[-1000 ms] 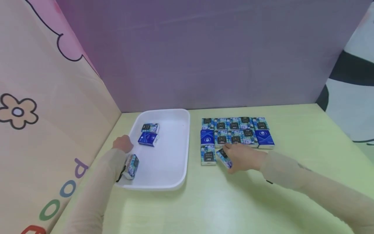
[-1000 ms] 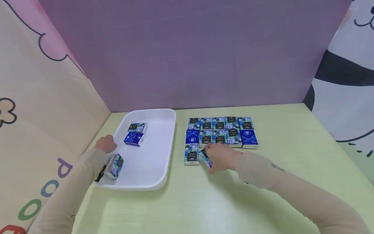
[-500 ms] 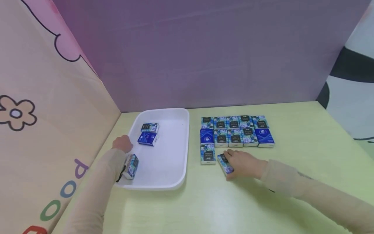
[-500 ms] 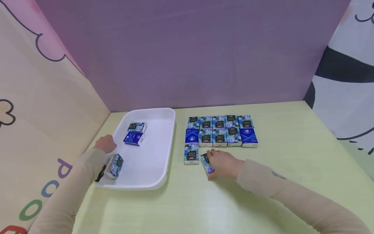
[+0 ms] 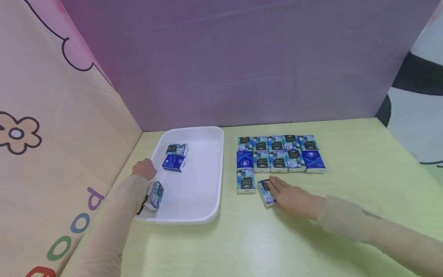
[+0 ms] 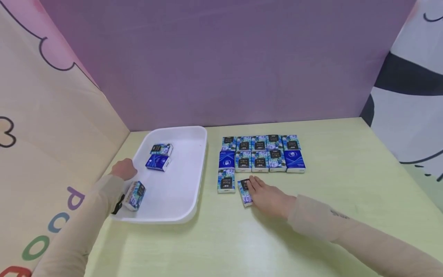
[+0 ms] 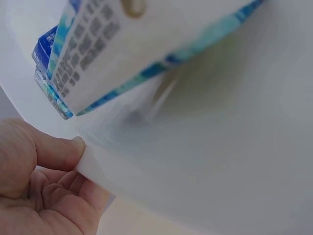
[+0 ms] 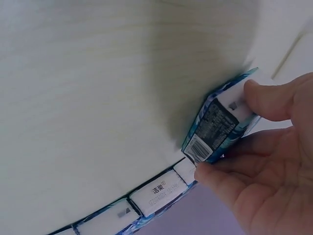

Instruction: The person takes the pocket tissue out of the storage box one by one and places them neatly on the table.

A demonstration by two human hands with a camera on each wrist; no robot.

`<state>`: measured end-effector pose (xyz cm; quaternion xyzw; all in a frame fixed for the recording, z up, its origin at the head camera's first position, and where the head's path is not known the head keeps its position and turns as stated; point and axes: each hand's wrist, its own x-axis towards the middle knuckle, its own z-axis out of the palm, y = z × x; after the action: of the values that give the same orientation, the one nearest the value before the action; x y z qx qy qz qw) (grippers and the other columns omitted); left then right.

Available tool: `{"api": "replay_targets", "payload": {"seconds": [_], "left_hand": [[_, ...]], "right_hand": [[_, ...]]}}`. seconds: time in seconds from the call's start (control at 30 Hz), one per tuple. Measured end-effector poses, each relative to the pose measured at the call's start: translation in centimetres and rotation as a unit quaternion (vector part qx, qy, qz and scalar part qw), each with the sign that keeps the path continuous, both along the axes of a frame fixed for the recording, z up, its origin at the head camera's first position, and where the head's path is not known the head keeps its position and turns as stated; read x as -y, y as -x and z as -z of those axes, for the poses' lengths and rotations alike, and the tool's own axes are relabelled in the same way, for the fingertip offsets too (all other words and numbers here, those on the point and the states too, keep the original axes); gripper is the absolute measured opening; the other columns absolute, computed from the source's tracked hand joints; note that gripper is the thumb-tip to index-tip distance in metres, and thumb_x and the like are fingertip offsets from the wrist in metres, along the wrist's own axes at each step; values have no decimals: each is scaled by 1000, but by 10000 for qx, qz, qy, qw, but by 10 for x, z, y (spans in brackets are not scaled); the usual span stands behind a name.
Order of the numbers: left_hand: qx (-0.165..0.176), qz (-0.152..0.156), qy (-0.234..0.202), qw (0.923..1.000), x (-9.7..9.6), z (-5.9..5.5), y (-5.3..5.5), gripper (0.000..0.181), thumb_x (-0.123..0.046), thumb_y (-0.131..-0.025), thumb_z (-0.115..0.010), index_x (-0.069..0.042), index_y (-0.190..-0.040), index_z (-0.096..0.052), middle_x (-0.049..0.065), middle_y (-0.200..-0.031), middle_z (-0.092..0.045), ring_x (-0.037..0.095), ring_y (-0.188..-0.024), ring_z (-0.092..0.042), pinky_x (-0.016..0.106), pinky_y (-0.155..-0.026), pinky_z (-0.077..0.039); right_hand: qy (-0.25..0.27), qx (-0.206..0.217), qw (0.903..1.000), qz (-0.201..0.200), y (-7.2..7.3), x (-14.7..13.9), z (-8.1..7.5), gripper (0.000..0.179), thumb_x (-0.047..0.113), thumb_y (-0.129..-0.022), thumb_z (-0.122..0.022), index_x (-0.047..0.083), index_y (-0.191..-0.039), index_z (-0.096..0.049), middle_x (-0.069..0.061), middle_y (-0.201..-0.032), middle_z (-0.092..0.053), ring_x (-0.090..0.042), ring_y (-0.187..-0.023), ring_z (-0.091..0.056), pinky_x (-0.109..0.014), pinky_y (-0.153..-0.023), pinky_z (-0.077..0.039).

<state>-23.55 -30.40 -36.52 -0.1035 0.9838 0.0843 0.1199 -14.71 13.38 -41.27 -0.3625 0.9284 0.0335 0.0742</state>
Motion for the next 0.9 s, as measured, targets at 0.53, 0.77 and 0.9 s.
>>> {"api": "replay_targets", "payload": {"seconds": [0.53, 0.77, 0.9], "left_hand": [[-19, 18, 111, 9999, -1, 0, 1, 33, -13, -85, -46, 14, -104, -54, 24, -87, -61, 32, -77, -59, 43, -74, -50], [-40, 3, 199, 9998, 0, 2, 3, 33, -13, -85, -47, 14, -103, -54, 23, -86, -61, 31, -76, -58, 41, -71, -49], [-79, 47, 205, 9997, 0, 2, 2, 33, -13, -85, -47, 14, -102, -55, 24, -85, -61, 32, -75, -58, 43, -72, -49]], "right_hand": [[496, -701, 9961, 220, 15, 8, 6, 50, 25, -88, -56, -12, -122, -49, -30, -129, -45, -42, -118, -47, -46, -95, -42], [620, -776, 9944, 351, 20, 11, 6, 50, 27, -88, -57, -11, -120, -51, -29, -127, -48, -40, -116, -49, -45, -93, -44], [700, -806, 9934, 420, 22, 13, 7, 50, 29, -88, -58, -10, -120, -52, -29, -126, -50, -40, -115, -51, -45, -92, -44]]}}
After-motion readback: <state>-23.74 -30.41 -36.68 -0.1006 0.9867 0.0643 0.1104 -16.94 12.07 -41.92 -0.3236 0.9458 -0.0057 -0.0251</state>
